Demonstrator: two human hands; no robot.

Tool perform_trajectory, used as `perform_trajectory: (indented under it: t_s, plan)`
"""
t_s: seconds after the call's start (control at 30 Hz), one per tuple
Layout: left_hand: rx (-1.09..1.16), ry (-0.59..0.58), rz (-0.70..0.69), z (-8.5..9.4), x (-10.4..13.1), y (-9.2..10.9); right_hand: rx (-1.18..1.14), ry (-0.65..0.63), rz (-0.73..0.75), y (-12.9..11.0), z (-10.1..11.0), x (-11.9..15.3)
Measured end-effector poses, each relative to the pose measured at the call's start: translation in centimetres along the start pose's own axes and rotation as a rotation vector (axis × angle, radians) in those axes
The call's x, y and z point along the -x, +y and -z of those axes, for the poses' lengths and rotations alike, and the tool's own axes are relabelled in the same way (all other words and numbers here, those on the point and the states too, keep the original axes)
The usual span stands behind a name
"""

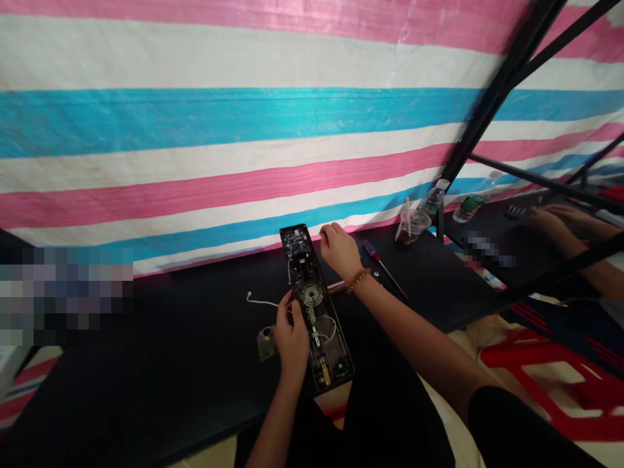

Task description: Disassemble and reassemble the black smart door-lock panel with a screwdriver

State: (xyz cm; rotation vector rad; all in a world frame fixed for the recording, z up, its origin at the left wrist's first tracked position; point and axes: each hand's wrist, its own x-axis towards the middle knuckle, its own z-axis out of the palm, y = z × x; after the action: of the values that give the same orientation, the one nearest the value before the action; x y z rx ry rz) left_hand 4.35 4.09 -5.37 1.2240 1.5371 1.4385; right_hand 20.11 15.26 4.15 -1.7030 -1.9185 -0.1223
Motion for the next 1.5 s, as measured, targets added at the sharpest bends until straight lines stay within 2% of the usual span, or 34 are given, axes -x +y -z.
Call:
perform_trajectory:
  t_s: [0.13,0.23,0.37,0.5,0.67,0.8,0.9,1.03,1.13,1.2,1.33,1.5]
  plan:
    - [0.024,-0.04,0.076,0.7,0.9,-0.2,-0.067,-0.093,-0.278,3.8,-1.2,0.2]
    - [0.06,-0.058,0.085,0.9,1.5,0.0,-0.097,-0.153,-0.351,6.1,-2.8,0.4]
    - [0.096,-0.081,0.014,1.1,0.9,0.6,-0.14,-0.173,-0.37,7.4,-3.8,0.1]
    - [0.078,-0.076,0.03,1.2,-1.0,0.8,-0.192,-0.191,-0.346,8.0,-3.2,-0.2]
    - [0.092,-0.13,0.055,0.5,-3.5,0.4,-0.242,-0.228,-0.329,8.5,-2.4,0.7]
    - [0.014,-0.172,-0.023,0.0,-4.9,0.7,-0.223,-0.223,-0.299,8.7,-2.1,1.5]
    - [-0.064,-0.156,-0.12,0.1,-5.3,1.2,-0.208,-0.235,-0.286,8.8,-2.0,1.9]
    - [-0.214,-0.075,-0.242,0.4,-4.9,1.8,-0.223,-0.215,-0.264,7.9,-1.5,2.6]
    - [-0.231,-0.024,-0.263,0.2,-5.1,2.1,-0.283,-0.144,-0.252,5.7,-1.1,3.3]
    - [-0.218,-0.013,-0.265,-0.1,-5.8,2.4,-0.443,-0.146,-0.23,3.8,-1.4,3.6]
    - [-0.204,-0.044,-0.295,-0.8,-8.2,3.1,-0.818,-0.225,-0.248,0.5,-4.0,3.0]
    - [0.006,-0.13,-0.239,-1.5,-10.7,2.9,-1.188,-0.174,-0.398,-0.4,-7.3,1.2]
